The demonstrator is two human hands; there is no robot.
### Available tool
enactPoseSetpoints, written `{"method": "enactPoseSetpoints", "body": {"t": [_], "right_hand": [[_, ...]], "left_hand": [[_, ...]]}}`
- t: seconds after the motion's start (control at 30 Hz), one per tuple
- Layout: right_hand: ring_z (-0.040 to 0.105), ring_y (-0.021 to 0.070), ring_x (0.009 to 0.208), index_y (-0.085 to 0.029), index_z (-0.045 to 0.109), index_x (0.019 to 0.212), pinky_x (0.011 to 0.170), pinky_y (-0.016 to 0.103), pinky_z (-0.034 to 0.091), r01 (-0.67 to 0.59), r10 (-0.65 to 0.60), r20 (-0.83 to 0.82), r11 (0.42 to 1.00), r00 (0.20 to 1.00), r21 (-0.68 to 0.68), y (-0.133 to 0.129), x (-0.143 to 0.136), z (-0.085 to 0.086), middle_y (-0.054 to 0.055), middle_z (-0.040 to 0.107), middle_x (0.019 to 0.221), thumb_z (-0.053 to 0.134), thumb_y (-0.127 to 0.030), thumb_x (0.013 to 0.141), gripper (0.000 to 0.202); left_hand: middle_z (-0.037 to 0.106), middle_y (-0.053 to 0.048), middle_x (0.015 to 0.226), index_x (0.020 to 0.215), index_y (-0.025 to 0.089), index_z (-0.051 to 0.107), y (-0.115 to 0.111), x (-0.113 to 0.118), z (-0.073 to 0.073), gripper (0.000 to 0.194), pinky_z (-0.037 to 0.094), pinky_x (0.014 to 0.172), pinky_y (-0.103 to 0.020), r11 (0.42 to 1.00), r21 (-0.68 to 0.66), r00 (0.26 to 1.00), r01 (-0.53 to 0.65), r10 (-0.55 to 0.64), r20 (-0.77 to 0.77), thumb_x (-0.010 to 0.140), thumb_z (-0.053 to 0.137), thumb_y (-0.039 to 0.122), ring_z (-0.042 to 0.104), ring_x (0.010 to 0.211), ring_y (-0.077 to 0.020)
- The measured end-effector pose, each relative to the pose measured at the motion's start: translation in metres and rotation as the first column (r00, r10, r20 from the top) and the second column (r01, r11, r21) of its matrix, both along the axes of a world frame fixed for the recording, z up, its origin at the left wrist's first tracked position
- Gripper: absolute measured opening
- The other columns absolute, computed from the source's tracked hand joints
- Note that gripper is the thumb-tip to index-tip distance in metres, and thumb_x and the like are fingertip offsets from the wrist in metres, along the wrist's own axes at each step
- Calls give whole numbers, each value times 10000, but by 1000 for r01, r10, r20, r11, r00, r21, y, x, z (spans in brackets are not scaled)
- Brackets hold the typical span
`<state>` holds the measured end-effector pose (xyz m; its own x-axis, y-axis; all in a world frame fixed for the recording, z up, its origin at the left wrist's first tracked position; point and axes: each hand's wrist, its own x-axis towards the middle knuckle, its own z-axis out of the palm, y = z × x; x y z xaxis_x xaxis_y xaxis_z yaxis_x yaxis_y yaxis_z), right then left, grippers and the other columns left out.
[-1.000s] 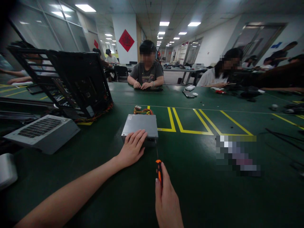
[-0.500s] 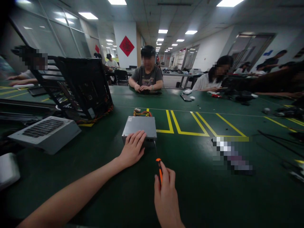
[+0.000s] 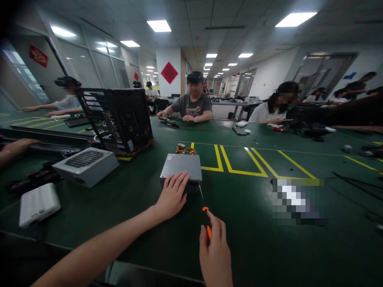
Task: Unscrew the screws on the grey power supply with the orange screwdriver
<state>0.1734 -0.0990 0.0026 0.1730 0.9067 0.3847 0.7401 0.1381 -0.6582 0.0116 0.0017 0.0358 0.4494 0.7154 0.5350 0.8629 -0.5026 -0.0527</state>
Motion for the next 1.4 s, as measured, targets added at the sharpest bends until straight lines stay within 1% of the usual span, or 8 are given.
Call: {"method": "enactPoseSetpoints", "body": {"t": [0.17, 0.33, 0.5, 0.67, 0.8, 1.13, 1.3, 1.4], "right_hand": [[608, 189, 936, -236, 446, 1224, 622, 260, 511, -9, 9, -20, 1000, 1000, -16, -13, 2, -7, 98, 495, 1138, 365, -316, 882, 361], [593, 210, 1000, -214, 449, 1221, 747, 315, 506, -24, 15, -121, 997, 993, -74, -12, 7, -11, 95, 568, 1119, 348, -392, 883, 396], [631, 205, 896, -220, 408, 1235, 767, 357, 499, -75, 34, -237, 983, 971, -167, -10, 7, -11, 70, 645, 995, 300, -427, 890, 418], [543, 238, 1046, -186, 432, 1175, 836, 382, 467, -69, 69, -154, 998, 986, 1, -9, 1, -10, 128, 513, 1120, 431, -350, 829, 383], [548, 224, 998, -176, 438, 1199, 810, 377, 465, -74, 83, -97, 993, 992, 90, -12, 1, -12, 122, 461, 1083, 393, -270, 839, 375], [591, 184, 869, -211, 517, 1115, 778, 359, 463, -80, 110, -149, 977, 983, 199, -15, -2, -6, 74, 600, 988, 295, -309, 909, 319], [552, 211, 939, -196, 526, 1062, 806, 372, 458, -47, 76, -129, 976, 989, 213, -14, -10, -6, 90, 531, 1012, 455, -246, 813, 264], [544, 212, 949, -178, 506, 1089, 779, 362, 470, -25, 52, -122, 976, 991, 215, -15, -13, -8, 113, 469, 1053, 441, -190, 791, 305]], "left_hand": [[362, -83, 1409, 1351, 147, 324, -12, -2, -2, 526, 210, 1071, -392, 1000, -13, 1000, 10, -9, 29, 851, 439, 264, 278, 1310, -210], [405, -61, 1379, 1320, 175, 366, -7, -3, -5, 477, 232, 1062, -384, 999, -28, 995, 20, -17, 99, 857, 437, 263, 317, 1283, -201], [412, -68, 1374, 1309, 178, 373, -7, -4, -6, 499, 245, 1059, -387, 999, -8, 992, 47, -46, 118, 821, 472, 217, 326, 1277, -210], [392, -73, 1388, 1318, 168, 355, -13, -6, -6, 514, 223, 1078, -385, 998, 5, 993, 63, -63, 104, 817, 465, 205, 310, 1290, -205], [401, -78, 1381, 1314, 162, 359, -16, -3, -7, 505, 222, 1084, -381, 999, 39, 994, 35, -39, 100, 818, 452, 187, 319, 1287, -197], [427, -52, 1362, 1292, 179, 396, -14, -7, -12, 465, 234, 1073, -367, 995, 95, 994, 34, -43, 96, 828, 420, 156, 350, 1268, -190], [449, -37, 1343, 1270, 192, 414, -12, -7, -10, 442, 251, 1056, -346, 993, 103, 992, 49, -60, 109, 830, 410, 146, 372, 1247, -178], [467, -39, 1322, 1248, 205, 428, -11, -7, -10, 441, 276, 1033, -351, 995, 90, 991, 32, -43, 124, 809, 452, 159, 389, 1227, -190]]}}
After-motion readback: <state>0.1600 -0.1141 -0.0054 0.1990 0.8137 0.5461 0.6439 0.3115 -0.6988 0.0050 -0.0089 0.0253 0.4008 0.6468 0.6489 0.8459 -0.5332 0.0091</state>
